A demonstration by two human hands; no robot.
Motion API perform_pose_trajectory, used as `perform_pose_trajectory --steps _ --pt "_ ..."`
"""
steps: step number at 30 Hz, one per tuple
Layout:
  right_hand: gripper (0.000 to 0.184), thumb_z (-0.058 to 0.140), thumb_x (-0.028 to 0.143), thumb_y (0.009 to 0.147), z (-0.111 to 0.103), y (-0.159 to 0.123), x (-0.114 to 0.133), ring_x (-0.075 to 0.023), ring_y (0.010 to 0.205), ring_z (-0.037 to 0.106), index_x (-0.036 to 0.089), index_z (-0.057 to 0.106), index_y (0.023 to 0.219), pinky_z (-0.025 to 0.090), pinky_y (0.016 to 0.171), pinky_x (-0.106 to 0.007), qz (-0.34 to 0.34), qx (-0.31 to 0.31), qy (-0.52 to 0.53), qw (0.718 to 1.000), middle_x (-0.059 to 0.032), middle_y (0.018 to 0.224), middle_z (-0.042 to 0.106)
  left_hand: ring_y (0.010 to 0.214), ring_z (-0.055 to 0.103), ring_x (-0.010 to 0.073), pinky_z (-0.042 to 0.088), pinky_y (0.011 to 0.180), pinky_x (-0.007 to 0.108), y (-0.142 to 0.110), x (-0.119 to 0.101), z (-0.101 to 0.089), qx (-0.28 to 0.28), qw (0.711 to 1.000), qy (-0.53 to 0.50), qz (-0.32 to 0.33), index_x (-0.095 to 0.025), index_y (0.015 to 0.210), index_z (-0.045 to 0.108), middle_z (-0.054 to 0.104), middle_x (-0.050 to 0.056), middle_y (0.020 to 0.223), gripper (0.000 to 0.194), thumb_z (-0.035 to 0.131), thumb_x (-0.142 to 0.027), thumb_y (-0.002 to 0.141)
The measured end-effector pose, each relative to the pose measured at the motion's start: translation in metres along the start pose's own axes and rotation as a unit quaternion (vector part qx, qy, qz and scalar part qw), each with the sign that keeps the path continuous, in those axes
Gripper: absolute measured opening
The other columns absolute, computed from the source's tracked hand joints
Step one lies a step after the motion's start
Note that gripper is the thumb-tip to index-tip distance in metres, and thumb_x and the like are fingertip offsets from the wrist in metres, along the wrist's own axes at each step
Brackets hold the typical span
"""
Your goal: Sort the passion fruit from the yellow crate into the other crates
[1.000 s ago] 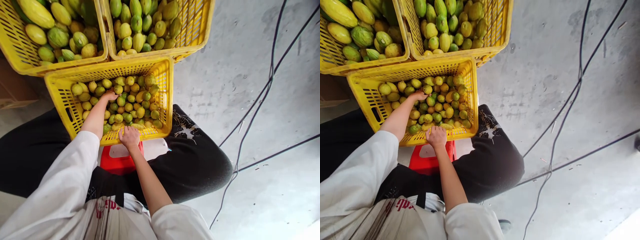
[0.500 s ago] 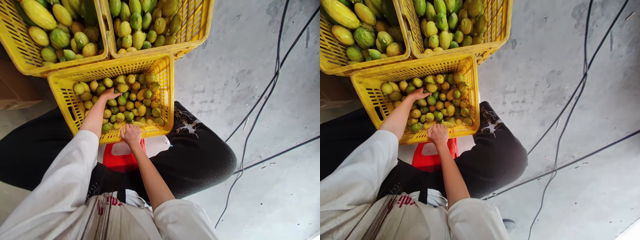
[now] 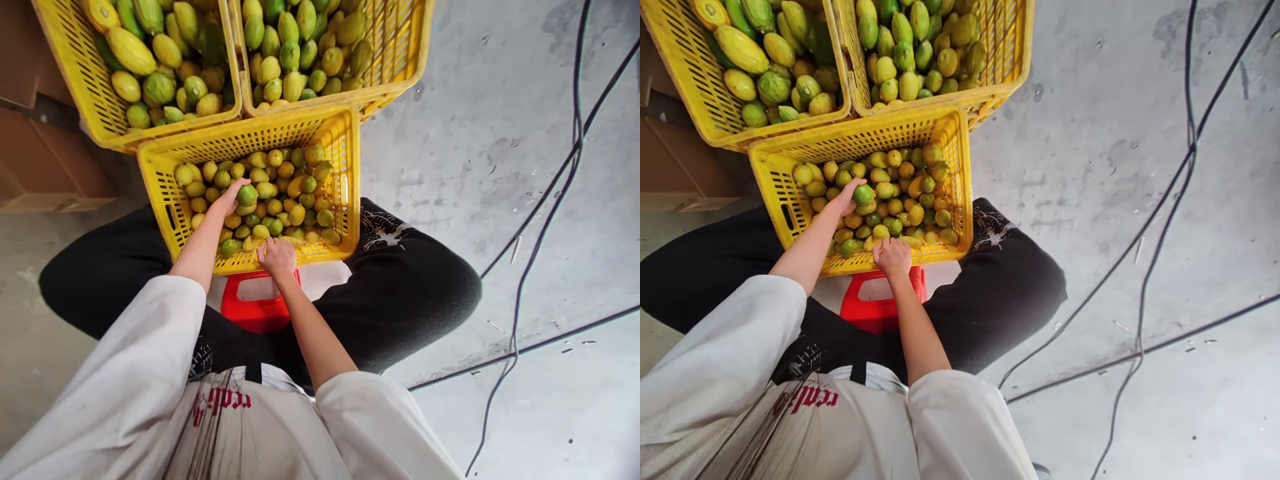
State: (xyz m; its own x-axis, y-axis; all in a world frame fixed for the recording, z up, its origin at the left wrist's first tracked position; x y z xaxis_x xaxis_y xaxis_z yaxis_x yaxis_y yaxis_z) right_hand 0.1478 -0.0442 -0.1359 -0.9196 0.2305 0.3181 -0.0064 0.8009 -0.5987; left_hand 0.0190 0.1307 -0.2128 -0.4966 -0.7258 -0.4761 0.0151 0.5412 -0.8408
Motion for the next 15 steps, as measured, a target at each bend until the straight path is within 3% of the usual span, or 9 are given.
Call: perform_pose_trajectory --steps 3,6,10,12,15 --pt "0.034 0.05 0.026 0.109 -0.002 0.001 0.0 -0.0316 0.105 0.076 0.011 0.082 0.109 0.05 0.087 -0.037 0.0 0.007 -0.006 1.0 -0.0193 0.108 0.084 0.09 0.077 0.0247 0.063 0.089 0.036 -0.023 0.006 0.008 0.075 0.971 -0.223 -0.036 -0.016 0.101 0.075 0.075 0.009 0.077 0.056 0.05 -0.066 0.105" --pt "0.036 0.047 0.026 0.111 -0.003 -0.001 0.001 -0.0318 0.108 0.076 0.011 0.08 0.114 0.05 0.09 -0.037 0.006 0.018 -0.011 1.0 -0.0198 0.112 0.083 0.068 0.069 0.0215 0.061 0.071 0.033 -0.048 0.019 0.026 0.139 0.927 -0.332 -0.104 -0.015 0.095 0.072 0.066 0.005 0.064 0.049 0.051 -0.059 0.103" --pt "0.037 0.046 0.027 0.108 -0.004 -0.002 0.0 -0.0349 0.118 0.071 0.009 0.076 0.121 0.051 0.097 -0.04 0.013 0.008 -0.007 1.0 -0.0224 0.121 0.079 0.059 0.063 0.0177 0.057 0.062 0.029 -0.077 0.04 0.036 0.139 0.882 -0.434 -0.119 -0.018 0.088 0.069 0.06 0.002 0.061 0.048 0.044 -0.057 0.103" --pt "0.038 0.048 0.027 0.105 -0.005 0.002 -0.002 -0.0368 0.125 0.068 0.01 0.073 0.128 0.051 0.1 -0.042 0.005 0.005 0.001 1.0 -0.023 0.13 0.075 0.059 0.063 0.0184 0.058 0.062 0.03 -0.089 0.052 0.03 0.123 0.877 -0.446 -0.129 -0.02 0.087 0.068 0.057 0.002 0.059 0.048 0.047 -0.061 0.102" --pt "0.045 0.048 0.027 0.103 -0.007 0.019 -0.007 -0.0369 0.128 0.068 0.015 0.067 0.142 0.054 0.101 -0.043 -0.002 0.067 0.047 0.997 -0.0201 0.142 0.072 0.063 0.066 0.0212 0.06 0.065 0.033 -0.103 0.072 0.021 0.086 0.911 -0.366 -0.169 -0.021 0.091 0.069 0.061 0.003 0.06 0.045 0.054 -0.063 0.101"
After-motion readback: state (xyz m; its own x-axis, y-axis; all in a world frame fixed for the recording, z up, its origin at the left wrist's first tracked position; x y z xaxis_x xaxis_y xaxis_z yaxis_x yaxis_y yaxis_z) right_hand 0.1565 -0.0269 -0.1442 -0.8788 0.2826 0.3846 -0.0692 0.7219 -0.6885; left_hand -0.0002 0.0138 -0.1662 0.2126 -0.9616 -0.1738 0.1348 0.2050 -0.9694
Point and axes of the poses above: each hand's wrist, its own y-axis towards the middle knuckle, its own z-axis out of the palm, x = y × z, the point moved 1 cm from there along y, towards the middle knuckle
